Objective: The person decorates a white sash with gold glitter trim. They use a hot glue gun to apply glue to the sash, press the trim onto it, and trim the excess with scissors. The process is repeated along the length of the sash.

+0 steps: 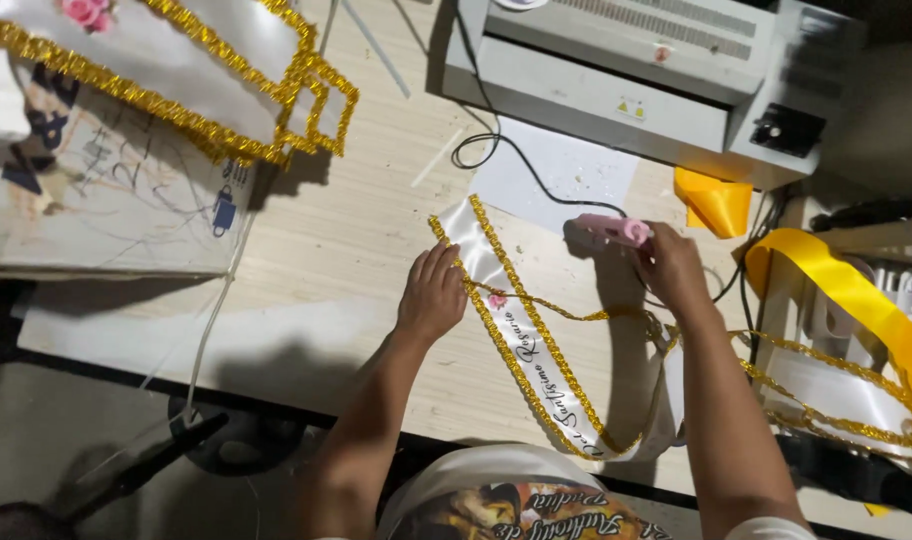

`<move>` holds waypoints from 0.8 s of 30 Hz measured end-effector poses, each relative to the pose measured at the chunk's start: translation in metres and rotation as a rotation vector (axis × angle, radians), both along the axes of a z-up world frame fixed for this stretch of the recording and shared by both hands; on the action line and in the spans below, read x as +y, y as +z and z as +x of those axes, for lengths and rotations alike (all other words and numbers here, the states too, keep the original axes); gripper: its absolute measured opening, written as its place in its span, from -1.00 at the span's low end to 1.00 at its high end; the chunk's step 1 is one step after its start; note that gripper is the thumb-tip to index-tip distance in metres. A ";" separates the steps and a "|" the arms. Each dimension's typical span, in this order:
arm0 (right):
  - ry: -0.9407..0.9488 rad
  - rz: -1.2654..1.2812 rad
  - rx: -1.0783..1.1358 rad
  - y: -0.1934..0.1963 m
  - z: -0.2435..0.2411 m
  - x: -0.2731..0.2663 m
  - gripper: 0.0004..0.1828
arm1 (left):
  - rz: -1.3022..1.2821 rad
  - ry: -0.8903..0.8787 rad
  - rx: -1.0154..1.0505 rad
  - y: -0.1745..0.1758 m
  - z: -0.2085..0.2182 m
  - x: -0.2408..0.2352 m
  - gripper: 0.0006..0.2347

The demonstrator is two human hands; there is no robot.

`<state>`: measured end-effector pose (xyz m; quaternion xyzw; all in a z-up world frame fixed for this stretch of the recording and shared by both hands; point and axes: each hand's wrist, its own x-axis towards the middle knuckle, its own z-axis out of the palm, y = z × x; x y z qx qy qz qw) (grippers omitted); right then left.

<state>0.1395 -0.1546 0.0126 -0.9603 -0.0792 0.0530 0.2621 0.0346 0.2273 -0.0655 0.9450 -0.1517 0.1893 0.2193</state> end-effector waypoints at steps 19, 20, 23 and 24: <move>0.194 0.269 0.571 0.026 0.057 0.158 -0.65 | 0.023 -0.009 0.112 0.000 0.002 0.001 -0.78; 0.235 0.233 0.558 0.018 0.057 0.165 -0.67 | 0.019 -0.003 0.100 -0.001 0.003 0.001 -0.79; 0.276 0.200 0.535 0.012 0.054 0.183 -0.65 | 0.019 0.004 0.097 0.000 0.003 0.001 -0.80; 0.274 0.202 0.516 0.013 0.053 0.187 -0.61 | 0.023 0.001 0.096 0.001 0.003 0.001 -0.79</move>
